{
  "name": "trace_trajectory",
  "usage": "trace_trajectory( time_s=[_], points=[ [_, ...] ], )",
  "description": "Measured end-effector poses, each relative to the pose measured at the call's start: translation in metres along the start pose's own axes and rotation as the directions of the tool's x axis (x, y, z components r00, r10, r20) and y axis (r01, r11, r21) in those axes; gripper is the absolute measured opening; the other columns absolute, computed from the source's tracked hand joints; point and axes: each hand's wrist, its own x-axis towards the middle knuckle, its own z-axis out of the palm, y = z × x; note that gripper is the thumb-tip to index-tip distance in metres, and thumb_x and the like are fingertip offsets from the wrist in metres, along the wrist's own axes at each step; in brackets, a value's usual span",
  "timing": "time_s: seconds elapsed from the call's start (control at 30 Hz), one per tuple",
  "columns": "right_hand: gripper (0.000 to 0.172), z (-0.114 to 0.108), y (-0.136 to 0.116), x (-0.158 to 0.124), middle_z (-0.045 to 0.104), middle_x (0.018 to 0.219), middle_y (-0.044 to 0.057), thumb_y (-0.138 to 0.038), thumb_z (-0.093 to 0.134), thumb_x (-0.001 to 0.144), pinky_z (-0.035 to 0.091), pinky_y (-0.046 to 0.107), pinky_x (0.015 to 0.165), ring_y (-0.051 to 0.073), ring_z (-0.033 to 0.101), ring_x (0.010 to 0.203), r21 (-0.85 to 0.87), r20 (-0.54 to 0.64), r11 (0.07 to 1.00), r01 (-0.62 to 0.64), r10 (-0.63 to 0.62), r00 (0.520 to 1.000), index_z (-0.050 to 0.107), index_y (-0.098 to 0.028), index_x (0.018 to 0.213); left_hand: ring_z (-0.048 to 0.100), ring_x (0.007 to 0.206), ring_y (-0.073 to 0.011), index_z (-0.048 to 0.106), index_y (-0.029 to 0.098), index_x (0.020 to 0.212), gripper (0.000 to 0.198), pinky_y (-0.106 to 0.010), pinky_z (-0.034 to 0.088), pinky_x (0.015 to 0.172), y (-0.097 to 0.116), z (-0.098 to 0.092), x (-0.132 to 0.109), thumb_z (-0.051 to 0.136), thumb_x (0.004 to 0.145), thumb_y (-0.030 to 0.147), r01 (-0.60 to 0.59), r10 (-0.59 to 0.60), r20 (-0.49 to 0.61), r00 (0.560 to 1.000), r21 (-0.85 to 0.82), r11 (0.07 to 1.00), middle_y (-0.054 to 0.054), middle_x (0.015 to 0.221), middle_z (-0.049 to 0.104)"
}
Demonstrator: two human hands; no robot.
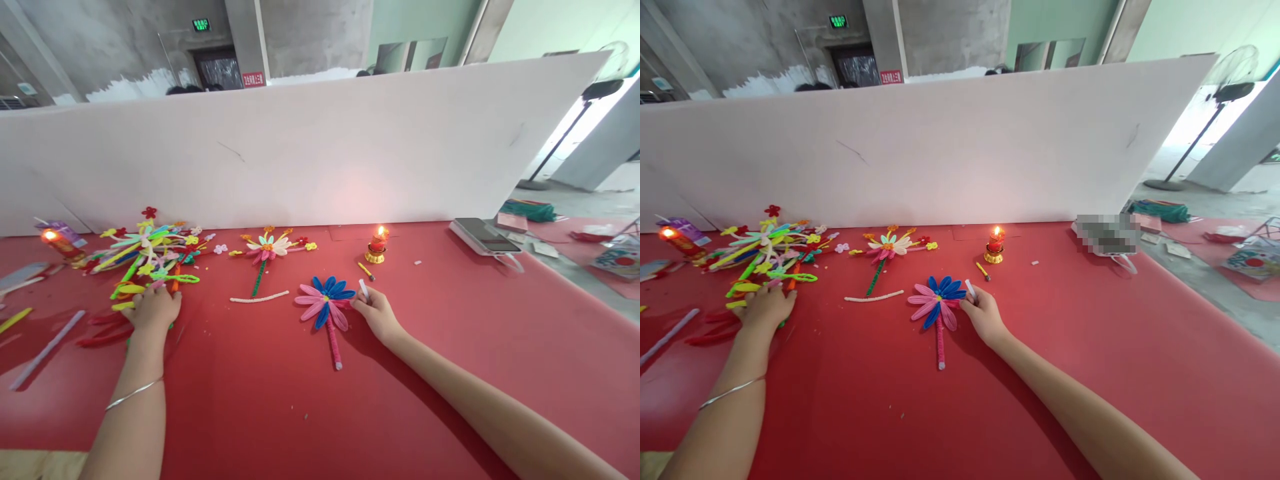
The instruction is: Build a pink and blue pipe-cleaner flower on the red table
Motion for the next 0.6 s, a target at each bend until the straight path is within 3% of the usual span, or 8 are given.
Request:
trace_trajectory(
  time_s=[0.13, 0.3, 0.5, 0.6],
  points=[
    [0.032, -0.001, 0.000, 0.000, 0.024, 0.053, -0.007, -0.030, 0.055, 0.063, 0.021, 0.023, 0.050, 0.008, 0.023, 0.053, -0.015, -0.001, 1.000, 0.001, -0.001, 1.000, 0.025, -0.022, 0.057, 0.045, 0.113, -0.0363, 0.046, 0.007, 0.115, 0.046, -0.056, 0.034, 0.086, 0.003, -0.006, 0.001, 0.038, 0.083, 0.039, 0.008, -0.007, -0.011, 1.000, 0.043, 0.999, -0.022, 0.120, 0.053],
    [0.025, -0.001, 0.000, 0.000, 0.029, 0.055, -0.007, -0.027, 0.054, 0.063, 0.024, 0.024, 0.052, 0.009, 0.027, 0.054, 0.000, -0.025, 1.000, 0.012, -0.012, 1.000, 0.029, -0.022, 0.061, 0.053, 0.104, -0.0306, 0.053, 0.012, 0.111, 0.038, -0.046, 0.041, 0.080, 0.003, -0.014, -0.002, 0.036, 0.084, 0.032, -0.052, 0.046, 0.080, 0.996, 0.065, 0.997, -0.016, 0.116, 0.057],
    [0.023, 0.000, 0.000, 0.000, 0.030, 0.055, -0.007, -0.026, 0.054, 0.064, 0.026, 0.025, 0.053, 0.010, 0.029, 0.055, 0.017, -0.023, 1.000, 0.024, -0.023, 0.999, 0.031, -0.022, 0.062, 0.055, 0.097, -0.0310, 0.055, 0.009, 0.113, 0.039, -0.038, 0.044, 0.072, -0.001, -0.017, -0.004, 0.036, 0.083, 0.026, -0.064, 0.068, -0.111, 0.992, 0.039, 0.997, -0.017, 0.109, 0.058],
    [0.022, 0.000, -0.001, 0.000, 0.030, 0.056, -0.006, -0.027, 0.054, 0.063, 0.026, 0.024, 0.053, 0.010, 0.029, 0.055, 0.014, -0.026, 1.000, 0.019, -0.019, 0.999, 0.032, -0.022, 0.062, 0.053, 0.099, -0.0290, 0.055, 0.007, 0.115, 0.039, -0.037, 0.044, 0.078, -0.003, -0.018, 0.002, 0.038, 0.082, 0.020, -0.073, 0.047, -0.232, 0.972, -0.106, 0.992, -0.017, 0.111, 0.057]
  ],
)
